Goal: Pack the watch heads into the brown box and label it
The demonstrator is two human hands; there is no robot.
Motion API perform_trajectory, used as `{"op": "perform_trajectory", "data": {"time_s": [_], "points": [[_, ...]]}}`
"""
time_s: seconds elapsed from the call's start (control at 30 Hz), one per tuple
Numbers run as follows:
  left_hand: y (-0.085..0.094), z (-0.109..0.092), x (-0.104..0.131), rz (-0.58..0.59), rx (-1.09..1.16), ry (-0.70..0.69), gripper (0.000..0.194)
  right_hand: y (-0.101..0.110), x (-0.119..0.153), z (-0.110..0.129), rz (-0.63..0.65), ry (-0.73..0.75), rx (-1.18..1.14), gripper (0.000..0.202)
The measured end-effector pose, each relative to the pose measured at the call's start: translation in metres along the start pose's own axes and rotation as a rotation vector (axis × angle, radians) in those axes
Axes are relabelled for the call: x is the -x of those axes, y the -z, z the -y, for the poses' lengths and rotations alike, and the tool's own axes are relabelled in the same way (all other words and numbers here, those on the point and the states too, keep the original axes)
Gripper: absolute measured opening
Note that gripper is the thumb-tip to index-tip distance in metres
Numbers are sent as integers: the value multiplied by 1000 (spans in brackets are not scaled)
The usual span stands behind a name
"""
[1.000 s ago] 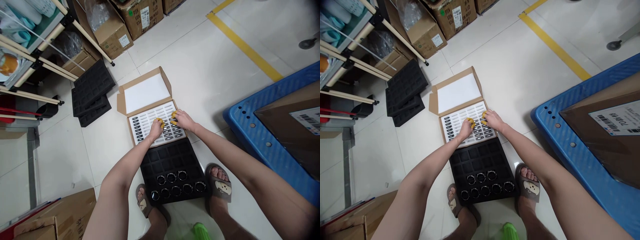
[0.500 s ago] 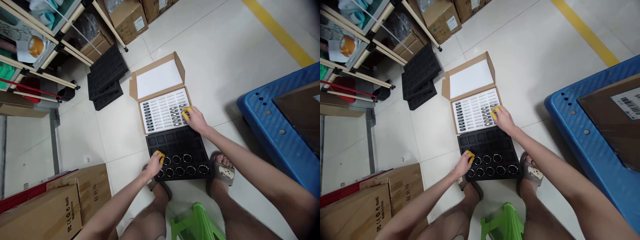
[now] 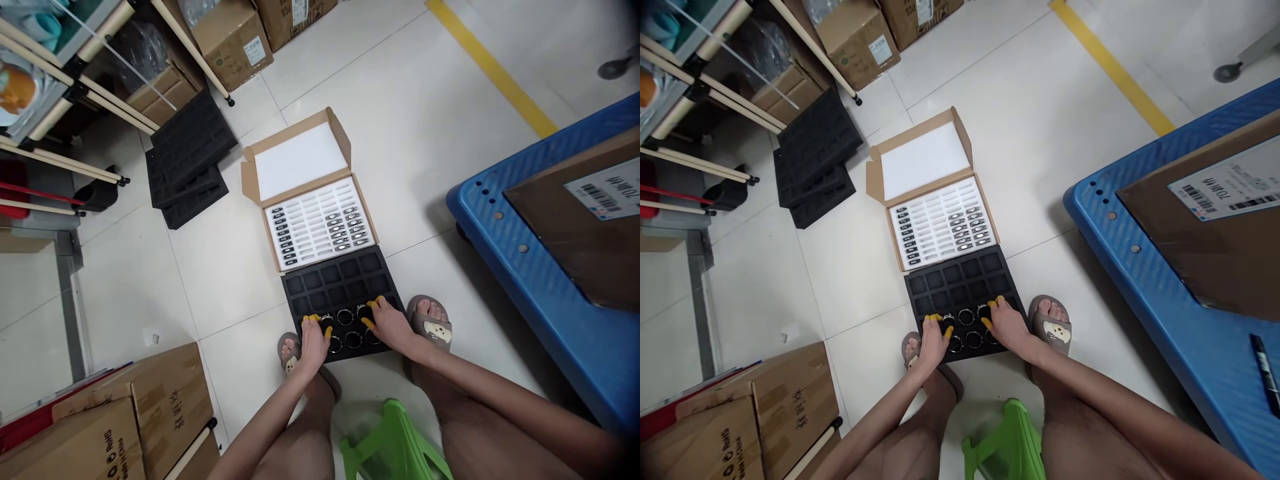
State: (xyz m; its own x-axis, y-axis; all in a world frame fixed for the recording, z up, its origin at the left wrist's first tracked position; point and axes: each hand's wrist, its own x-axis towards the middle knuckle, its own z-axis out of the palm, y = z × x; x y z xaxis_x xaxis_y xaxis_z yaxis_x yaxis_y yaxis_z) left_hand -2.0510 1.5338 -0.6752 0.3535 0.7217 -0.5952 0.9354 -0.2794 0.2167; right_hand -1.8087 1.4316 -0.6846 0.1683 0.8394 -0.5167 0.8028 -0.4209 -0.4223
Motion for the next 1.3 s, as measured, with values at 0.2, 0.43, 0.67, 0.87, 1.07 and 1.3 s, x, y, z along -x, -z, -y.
{"op": "perform_trajectory", "data": {"time_s": [0.2, 0.43, 0.67, 0.87, 1.07, 1.3], "points": [[0, 6, 11, -34, 59, -50, 33, -4, 5, 1, -5, 48, -259, 16], [108, -40, -97, -34, 466, -293, 36, 119, -107, -37, -277, 95, -534, 35], [177, -140, -308, -216, 530, -422, 41, 226, -276, -67, -323, 230, -245, 33], [180, -160, -350, -108, 287, -576, 43, 225, -312, -78, -184, 287, 25, 32], [187, -166, -333, -147, -134, -639, 47, 222, -307, -75, -201, 363, 186, 34], [180, -163, -315, -197, -413, -680, 30, 214, -285, -69, -237, 494, 339, 15]]}}
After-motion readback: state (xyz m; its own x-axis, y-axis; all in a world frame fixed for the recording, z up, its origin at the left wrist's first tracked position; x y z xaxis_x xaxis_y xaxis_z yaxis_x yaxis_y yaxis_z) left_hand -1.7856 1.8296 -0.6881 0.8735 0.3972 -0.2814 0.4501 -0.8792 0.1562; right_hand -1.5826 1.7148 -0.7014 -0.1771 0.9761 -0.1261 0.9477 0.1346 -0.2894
